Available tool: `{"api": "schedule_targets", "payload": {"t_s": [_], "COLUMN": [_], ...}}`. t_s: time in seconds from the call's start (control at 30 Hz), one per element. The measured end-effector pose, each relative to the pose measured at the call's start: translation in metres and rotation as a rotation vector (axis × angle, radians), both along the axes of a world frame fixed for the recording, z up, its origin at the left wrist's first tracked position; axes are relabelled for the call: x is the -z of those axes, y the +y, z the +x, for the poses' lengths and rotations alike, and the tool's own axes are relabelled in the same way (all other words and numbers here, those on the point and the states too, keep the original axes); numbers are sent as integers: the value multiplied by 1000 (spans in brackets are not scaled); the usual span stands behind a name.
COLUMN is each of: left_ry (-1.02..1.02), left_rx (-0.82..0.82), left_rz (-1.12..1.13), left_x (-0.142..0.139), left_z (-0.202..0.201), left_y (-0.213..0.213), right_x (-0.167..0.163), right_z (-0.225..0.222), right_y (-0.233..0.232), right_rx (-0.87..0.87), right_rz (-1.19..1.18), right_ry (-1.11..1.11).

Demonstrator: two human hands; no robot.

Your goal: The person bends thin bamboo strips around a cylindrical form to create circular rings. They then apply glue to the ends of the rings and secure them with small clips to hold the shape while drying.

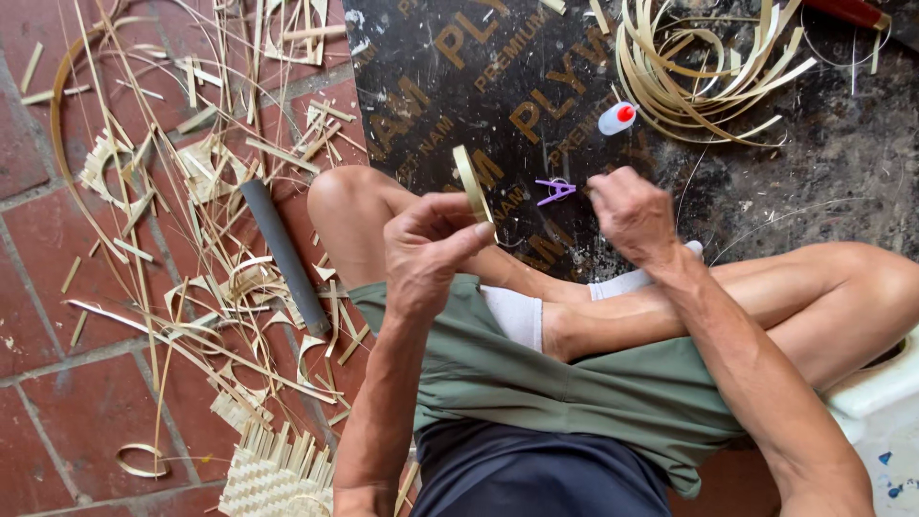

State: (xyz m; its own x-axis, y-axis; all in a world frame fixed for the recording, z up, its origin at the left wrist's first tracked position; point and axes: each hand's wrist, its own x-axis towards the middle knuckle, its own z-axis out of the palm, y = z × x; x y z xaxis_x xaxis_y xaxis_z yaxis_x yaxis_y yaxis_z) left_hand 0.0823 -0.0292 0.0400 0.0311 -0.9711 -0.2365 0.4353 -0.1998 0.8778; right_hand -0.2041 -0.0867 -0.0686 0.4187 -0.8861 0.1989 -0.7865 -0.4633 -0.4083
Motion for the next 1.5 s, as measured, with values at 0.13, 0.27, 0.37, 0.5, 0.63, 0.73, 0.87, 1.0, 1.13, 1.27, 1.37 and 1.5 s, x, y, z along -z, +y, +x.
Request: {"api": "schedule_targets", "payload": {"t_s": [0.13,0.27,0.37,0.5,0.63,0.73,0.87,1.0,1.13,1.27,1.37,1.5], "left_ry": [-26,-56,-92,38,43,14,38,59,31,41,41,16], "left_rx": [56,77,47,56,124,141,150,151,162,190,204,219], "left_rz": [4,4,19,24,29,19,45,75,67,74,65,71], "left_x": [1,1,2,5,9,11,12,12,9,5,3,0], "left_z": [-11,-22,-23,-31,-48,-54,-56,-57,-56,-53,-52,-52], "left_y": [1,5,6,6,9,10,10,11,11,9,7,7], "right_x": [-3,-21,-52,-89,-99,-101,-102,-101,-99,-99,-99,-100], "right_z": [48,72,54,33,35,39,41,42,44,46,47,45], "right_y": [-5,-32,-35,21,57,63,61,65,66,68,70,70], "right_rx": [-197,-200,44,163,200,235,261,262,245,257,242,231], "right_rz": [-65,279,472,724,674,636,634,638,629,631,631,651], "right_ry": [93,448,-292,-1482,-1659,-1666,-1667,-1668,-1687,-1688,-1711,-1699]}}
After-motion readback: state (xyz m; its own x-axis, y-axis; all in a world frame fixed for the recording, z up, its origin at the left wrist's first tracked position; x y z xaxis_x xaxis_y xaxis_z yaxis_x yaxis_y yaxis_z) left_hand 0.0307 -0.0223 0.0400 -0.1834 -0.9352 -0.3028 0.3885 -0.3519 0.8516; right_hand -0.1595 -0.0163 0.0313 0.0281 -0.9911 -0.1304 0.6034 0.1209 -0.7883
